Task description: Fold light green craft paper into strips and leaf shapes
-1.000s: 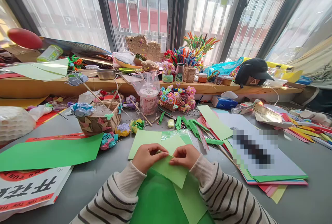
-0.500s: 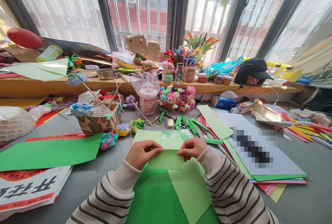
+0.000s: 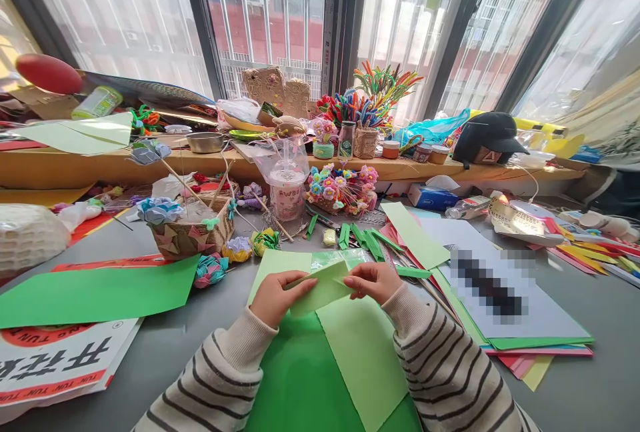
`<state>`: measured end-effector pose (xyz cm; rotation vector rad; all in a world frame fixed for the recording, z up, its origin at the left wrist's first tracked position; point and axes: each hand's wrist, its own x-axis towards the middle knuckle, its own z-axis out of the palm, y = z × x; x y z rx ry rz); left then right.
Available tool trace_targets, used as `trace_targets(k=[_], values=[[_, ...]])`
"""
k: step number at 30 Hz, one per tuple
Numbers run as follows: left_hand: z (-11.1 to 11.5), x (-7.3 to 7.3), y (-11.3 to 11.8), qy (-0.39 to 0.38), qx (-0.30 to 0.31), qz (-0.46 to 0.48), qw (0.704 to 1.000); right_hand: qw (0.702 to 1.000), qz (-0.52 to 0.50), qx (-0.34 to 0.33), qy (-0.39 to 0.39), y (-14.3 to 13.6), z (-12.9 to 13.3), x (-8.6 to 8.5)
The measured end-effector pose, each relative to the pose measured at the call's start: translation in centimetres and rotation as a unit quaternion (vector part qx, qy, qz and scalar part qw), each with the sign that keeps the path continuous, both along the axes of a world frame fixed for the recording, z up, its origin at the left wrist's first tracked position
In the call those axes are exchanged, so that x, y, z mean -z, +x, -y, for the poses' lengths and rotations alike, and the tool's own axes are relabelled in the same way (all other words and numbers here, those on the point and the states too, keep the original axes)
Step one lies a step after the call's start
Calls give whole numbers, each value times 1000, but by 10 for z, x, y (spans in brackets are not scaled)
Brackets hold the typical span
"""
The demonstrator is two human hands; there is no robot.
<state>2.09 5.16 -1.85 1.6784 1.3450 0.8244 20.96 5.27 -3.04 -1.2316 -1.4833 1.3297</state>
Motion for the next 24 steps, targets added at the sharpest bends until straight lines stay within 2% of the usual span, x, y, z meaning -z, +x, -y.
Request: trace_targets(k=[2, 3, 8, 10, 14, 18, 24], values=[[0, 1, -1, -29, -20, 51, 998, 1000, -14, -3, -9, -1, 1, -1], [0, 2, -1, -46, -9, 67, 997, 1000, -21, -1, -7, -1, 1, -2], [4, 6, 2, -151, 147, 45, 977, 999, -21, 1, 33, -1, 2, -2], [6, 7, 4, -159, 166, 42, 972, 999, -6, -26, 43, -2, 3, -1], [5, 7, 8, -145, 97, 89, 981, 996, -3, -59, 63, -5, 6, -1], [6, 4, 11, -158, 27, 153, 975, 997, -21, -35, 65, -8, 7, -1], [10, 9, 15, -167, 16, 196, 966, 996, -28, -8, 83, -14, 8, 0]])
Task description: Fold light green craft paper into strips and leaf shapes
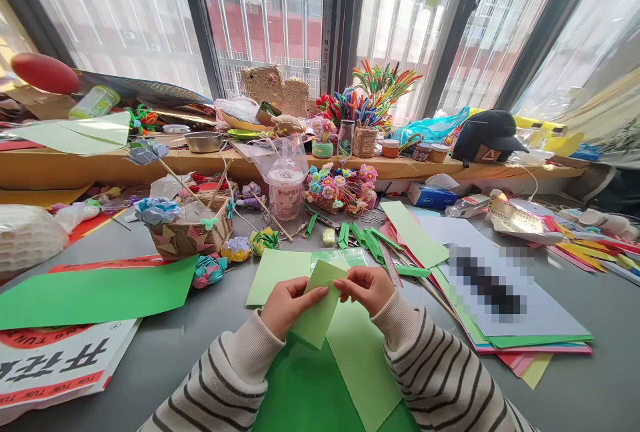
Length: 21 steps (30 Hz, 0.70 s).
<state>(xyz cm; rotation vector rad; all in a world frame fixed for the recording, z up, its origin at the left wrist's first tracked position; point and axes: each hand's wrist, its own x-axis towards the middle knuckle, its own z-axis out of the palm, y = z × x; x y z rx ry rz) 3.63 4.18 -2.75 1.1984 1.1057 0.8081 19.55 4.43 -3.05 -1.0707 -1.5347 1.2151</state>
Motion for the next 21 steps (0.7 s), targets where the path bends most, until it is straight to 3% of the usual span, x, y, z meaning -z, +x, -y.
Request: trace_targets(k=[13, 21], values=[[1, 3, 2, -2, -4, 12, 1000, 999, 36, 4, 35, 1, 0, 3], [-6, -1, 0, 34, -11, 43, 998, 998, 48, -5, 36, 1, 2, 2]])
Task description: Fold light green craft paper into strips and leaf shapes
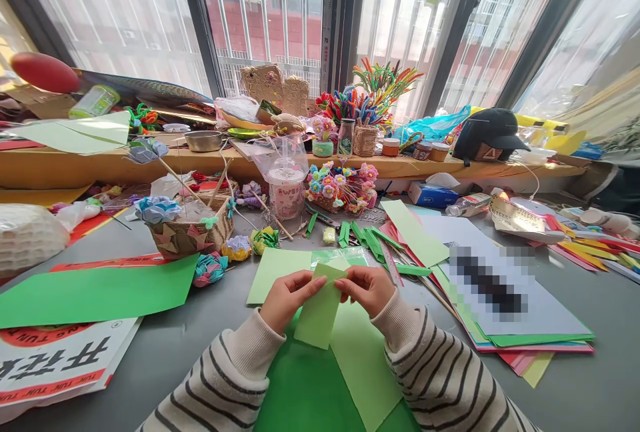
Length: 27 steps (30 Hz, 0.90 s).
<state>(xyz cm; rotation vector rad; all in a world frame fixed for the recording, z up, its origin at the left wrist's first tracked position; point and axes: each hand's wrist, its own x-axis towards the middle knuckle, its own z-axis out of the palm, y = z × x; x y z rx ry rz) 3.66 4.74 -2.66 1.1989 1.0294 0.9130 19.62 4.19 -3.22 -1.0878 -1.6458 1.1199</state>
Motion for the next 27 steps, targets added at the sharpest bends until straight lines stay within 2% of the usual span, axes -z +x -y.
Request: trace_targets(k=[3, 8, 17, 27], values=[[-2, -3, -1, -5, 15, 13, 1000, 1000, 1, -18, 0, -1, 1, -1], [0, -6, -3, 7, -15, 14, 1000, 999, -2, -33, -10, -2, 3, -4], [1, -5, -1, -108, -30, 80, 990, 998, -7, -35, -49, -1, 4, -7], [0, -3, -3, -101, -58, 107, 987, 997, -12, -56, -57, 0, 1, -1]])
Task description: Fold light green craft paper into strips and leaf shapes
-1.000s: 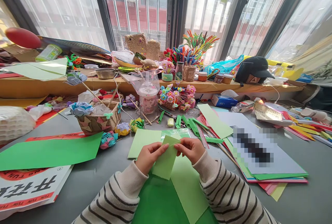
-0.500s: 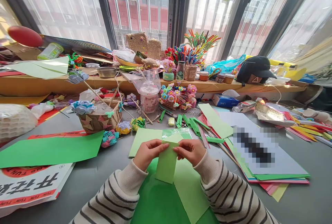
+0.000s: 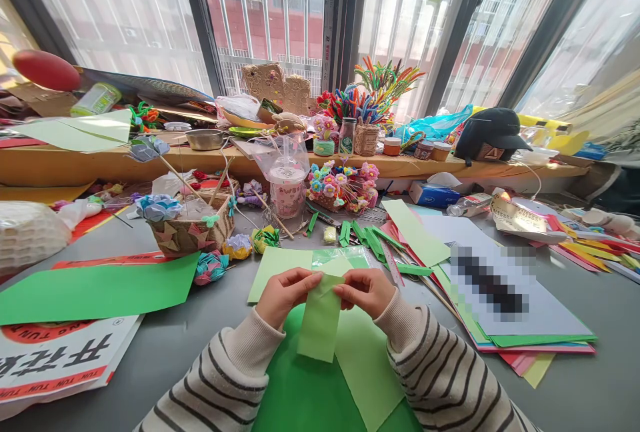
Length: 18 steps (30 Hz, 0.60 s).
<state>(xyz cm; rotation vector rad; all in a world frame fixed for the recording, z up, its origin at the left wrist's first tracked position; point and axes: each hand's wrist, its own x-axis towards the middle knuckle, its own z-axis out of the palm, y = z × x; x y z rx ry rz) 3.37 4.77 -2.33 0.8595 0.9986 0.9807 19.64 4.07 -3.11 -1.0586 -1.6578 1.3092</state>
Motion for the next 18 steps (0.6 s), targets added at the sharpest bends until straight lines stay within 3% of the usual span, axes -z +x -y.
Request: trace_targets(k=[18], values=[[1, 1, 2, 32, 35, -42, 998, 999, -14, 34, -18, -1, 0, -4]])
